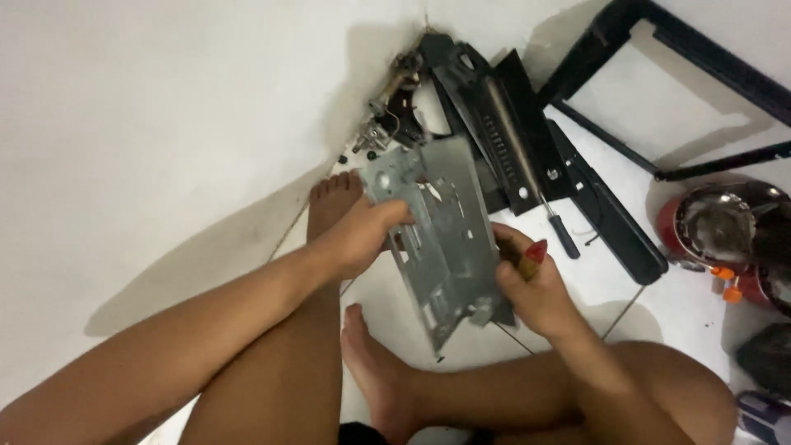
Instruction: Cleaning and assembling mechanical components of an appliance on the floor.
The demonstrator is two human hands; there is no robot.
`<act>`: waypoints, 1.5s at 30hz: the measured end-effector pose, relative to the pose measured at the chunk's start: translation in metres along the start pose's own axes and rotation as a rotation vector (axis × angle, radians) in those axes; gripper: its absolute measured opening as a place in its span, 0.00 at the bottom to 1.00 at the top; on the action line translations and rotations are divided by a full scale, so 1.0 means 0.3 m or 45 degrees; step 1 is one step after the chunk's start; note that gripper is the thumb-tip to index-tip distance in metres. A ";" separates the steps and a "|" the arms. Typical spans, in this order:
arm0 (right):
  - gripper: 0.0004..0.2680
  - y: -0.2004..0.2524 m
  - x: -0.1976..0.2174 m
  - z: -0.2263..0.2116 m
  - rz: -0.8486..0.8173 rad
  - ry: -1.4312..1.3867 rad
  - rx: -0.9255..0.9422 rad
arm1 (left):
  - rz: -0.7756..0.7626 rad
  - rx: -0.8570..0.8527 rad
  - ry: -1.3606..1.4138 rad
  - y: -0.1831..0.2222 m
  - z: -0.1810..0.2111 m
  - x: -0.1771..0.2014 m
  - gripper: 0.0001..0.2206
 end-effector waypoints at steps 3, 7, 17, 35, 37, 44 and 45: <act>0.34 -0.006 0.052 -0.001 -0.005 0.114 -0.377 | 0.301 -0.985 -1.176 0.103 0.086 0.070 0.12; 0.32 -0.047 0.134 0.093 -0.044 -0.275 -0.334 | 0.168 -0.249 0.947 0.020 0.031 0.063 0.24; 0.07 -0.183 0.126 0.252 0.043 -0.056 -0.270 | 0.170 -0.168 1.057 0.124 0.123 0.116 0.28; 0.17 -0.225 0.235 0.176 0.148 0.312 0.192 | -0.599 -0.277 1.547 0.129 0.074 0.194 0.15; 0.16 -0.222 0.240 0.171 0.180 0.341 0.217 | -0.550 -0.273 1.537 0.118 0.064 0.182 0.18; 0.18 -0.225 0.230 0.108 0.180 0.378 0.246 | -0.579 -0.215 1.550 0.108 0.069 0.177 0.25; 0.18 -0.224 0.225 0.099 0.181 0.376 0.245 | -0.577 -0.213 1.548 0.111 0.076 0.173 0.25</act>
Point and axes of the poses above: each hand's wrist, its own y-axis away from the middle knuckle, its own x-axis out of the back of the hand, z = x × y, the point moved 1 cm from there along -y, towards the middle knuckle, and after that the axes turned 4 degrees about z, right-handed, at the moved point
